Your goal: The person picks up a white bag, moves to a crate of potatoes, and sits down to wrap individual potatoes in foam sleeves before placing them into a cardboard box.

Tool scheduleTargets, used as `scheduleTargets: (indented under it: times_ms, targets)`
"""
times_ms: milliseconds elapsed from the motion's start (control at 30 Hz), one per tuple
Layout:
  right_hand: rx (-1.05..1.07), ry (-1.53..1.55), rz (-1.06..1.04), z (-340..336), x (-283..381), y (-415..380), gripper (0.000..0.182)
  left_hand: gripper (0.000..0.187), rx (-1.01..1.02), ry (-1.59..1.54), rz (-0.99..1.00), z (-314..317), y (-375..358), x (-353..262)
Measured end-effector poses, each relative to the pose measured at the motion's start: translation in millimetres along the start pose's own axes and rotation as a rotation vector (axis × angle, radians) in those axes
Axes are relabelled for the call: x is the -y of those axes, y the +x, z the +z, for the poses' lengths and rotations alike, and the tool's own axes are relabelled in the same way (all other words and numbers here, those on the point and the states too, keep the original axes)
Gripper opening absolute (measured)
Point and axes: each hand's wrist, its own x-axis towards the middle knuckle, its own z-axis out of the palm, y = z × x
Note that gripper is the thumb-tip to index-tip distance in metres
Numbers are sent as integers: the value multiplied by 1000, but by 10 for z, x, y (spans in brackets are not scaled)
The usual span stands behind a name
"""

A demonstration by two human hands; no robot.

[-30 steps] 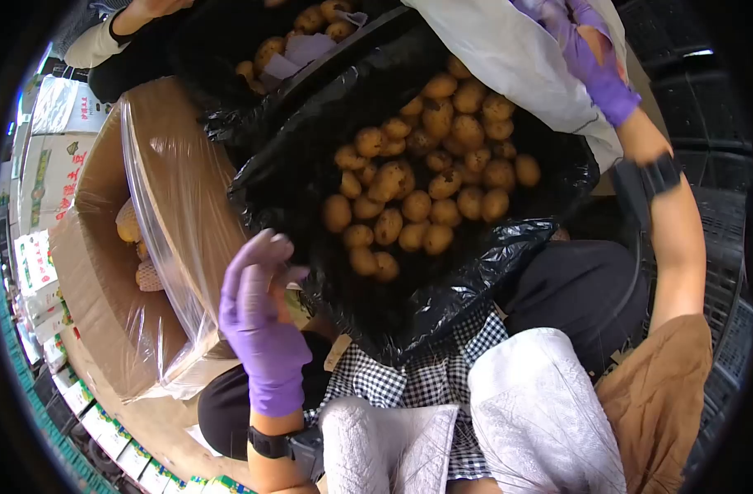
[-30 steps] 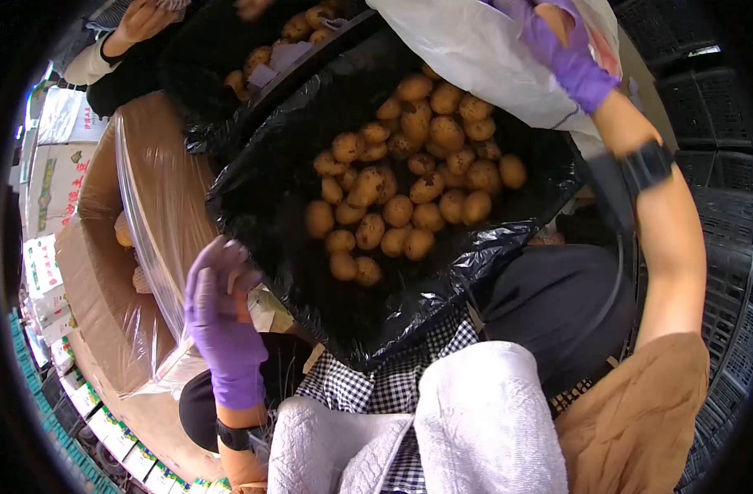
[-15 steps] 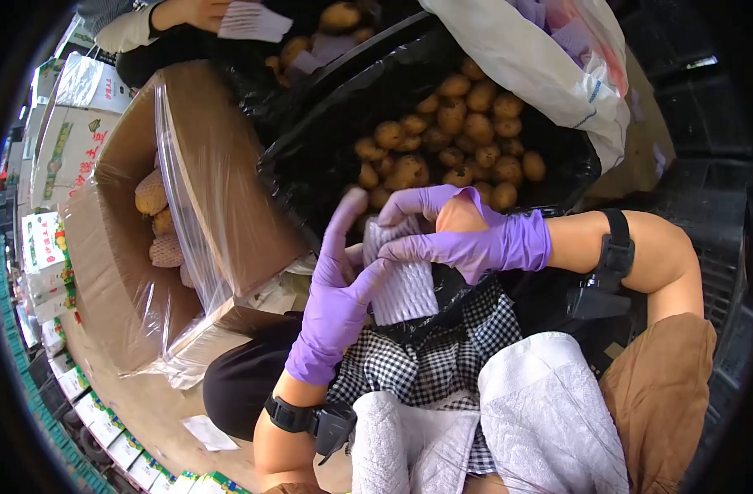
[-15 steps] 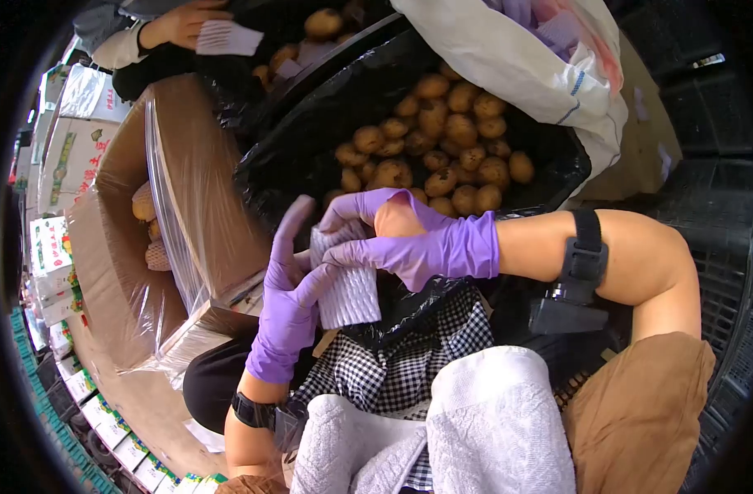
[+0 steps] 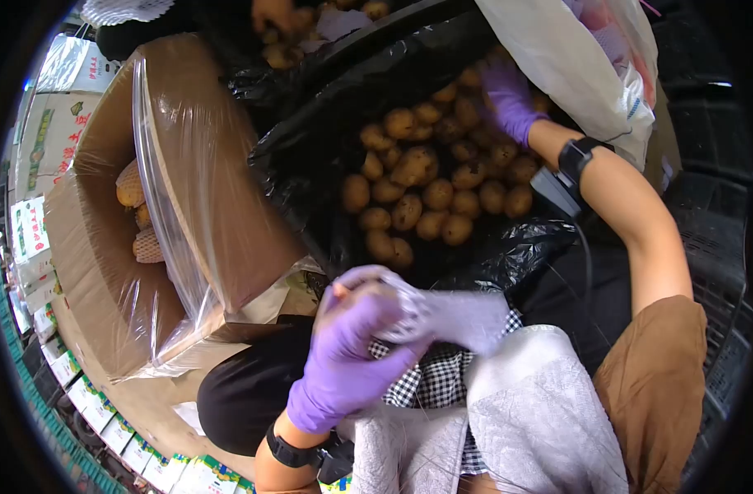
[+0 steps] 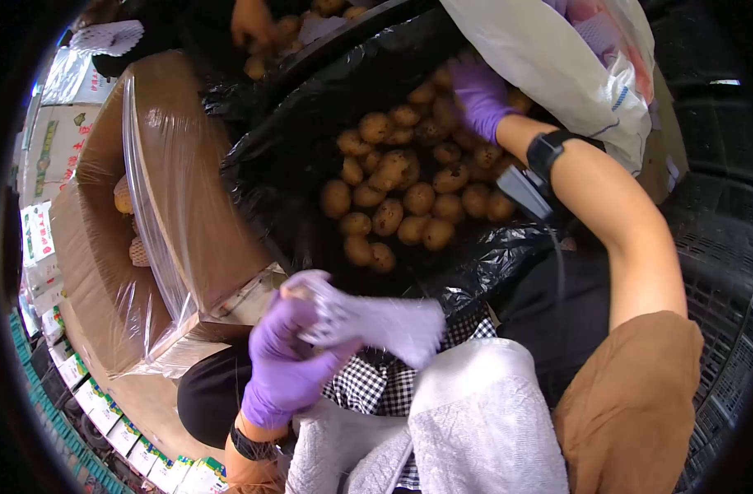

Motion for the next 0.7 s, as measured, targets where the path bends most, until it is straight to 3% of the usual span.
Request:
scheduleTargets:
  times_ms: [33,100,133,233,300,333,433,467,567,667,700]
  targets:
    - [57,-89,-35,-45,5,86,51,25,107,144,100,-1,31,-1]
    - [175,-267,-100,-71,64,177,48,26,245,152,80,31,45,-8]
    - [139,-156,-56,9,47,187,49,28,300,188,82,42,30,34]
    - [72,403,-212,284,102,-144,54,28,342,301,18,40,13,4]
    - [408,663,-483,-84,330,-523,54,27,330,271,-17,32,19,-7]
    - [477,567,-525,-128,359,-543,52,27,328,239,-47,35,8,8]
    - [177,108,-279,92,182,-232,49,28,319,256,-38,32,39,1]
    - [195,-13,-233,26,116,-140,48,28,316,265,-29,33,40,9]
    - [12,-78,-480,180,-156,-50,48,27,313,268,-16,38,53,4]
    - [30,-167,-257,311,100,-131,44,25,300,300,-47,36,77,-16]
    - [260,-172,-359,181,179,-225,41,24,299,319,-65,29,77,-26]
